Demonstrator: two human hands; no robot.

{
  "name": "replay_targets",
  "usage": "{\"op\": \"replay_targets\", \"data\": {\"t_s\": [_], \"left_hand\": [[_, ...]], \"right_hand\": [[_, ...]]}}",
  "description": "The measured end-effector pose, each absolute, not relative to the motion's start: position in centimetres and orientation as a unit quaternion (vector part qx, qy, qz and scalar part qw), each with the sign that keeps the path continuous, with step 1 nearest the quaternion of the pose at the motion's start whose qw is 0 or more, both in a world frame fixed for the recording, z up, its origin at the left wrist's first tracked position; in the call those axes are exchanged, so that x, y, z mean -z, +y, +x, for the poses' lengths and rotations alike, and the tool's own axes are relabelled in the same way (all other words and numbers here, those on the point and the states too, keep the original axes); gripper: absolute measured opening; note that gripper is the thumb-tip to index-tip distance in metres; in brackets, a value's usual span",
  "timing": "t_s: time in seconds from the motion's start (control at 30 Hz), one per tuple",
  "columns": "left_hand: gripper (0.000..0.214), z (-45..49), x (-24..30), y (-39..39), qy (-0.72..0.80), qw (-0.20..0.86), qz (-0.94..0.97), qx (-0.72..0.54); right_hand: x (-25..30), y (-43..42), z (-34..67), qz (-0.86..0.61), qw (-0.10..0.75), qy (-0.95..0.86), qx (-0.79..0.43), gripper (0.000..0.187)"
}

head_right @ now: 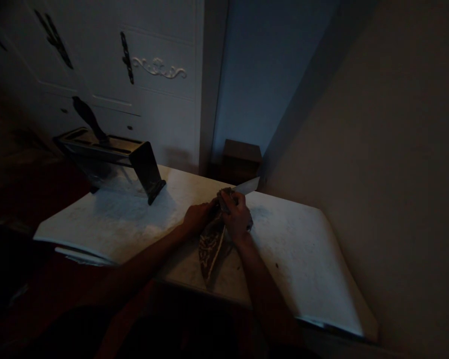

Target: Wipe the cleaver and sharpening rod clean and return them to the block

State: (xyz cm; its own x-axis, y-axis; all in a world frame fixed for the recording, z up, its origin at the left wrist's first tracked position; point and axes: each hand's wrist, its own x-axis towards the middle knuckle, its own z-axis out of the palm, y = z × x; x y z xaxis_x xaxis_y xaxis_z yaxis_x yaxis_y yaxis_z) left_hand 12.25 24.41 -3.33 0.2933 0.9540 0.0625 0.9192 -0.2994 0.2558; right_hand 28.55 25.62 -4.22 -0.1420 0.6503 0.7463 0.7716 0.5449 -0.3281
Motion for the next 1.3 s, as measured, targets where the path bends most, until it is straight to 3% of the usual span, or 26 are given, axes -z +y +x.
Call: {"op": "replay_targets", "data": {"t_s": [0.23,1.3], "left_hand": [[0.04,12.4,2.9,24.5,0.591,0.087,0.798,-0.077],[0.039,8.8,3.2,25.3,0.534,0.048,0.838,-0.099]], "right_hand": [[3.9,26.3,29.5,-0.515,0.443,-0.731,0.067,0.054],[3.7,28.0,33.9,-0.617,0.572,-0.54,0.023,0.043]]}}
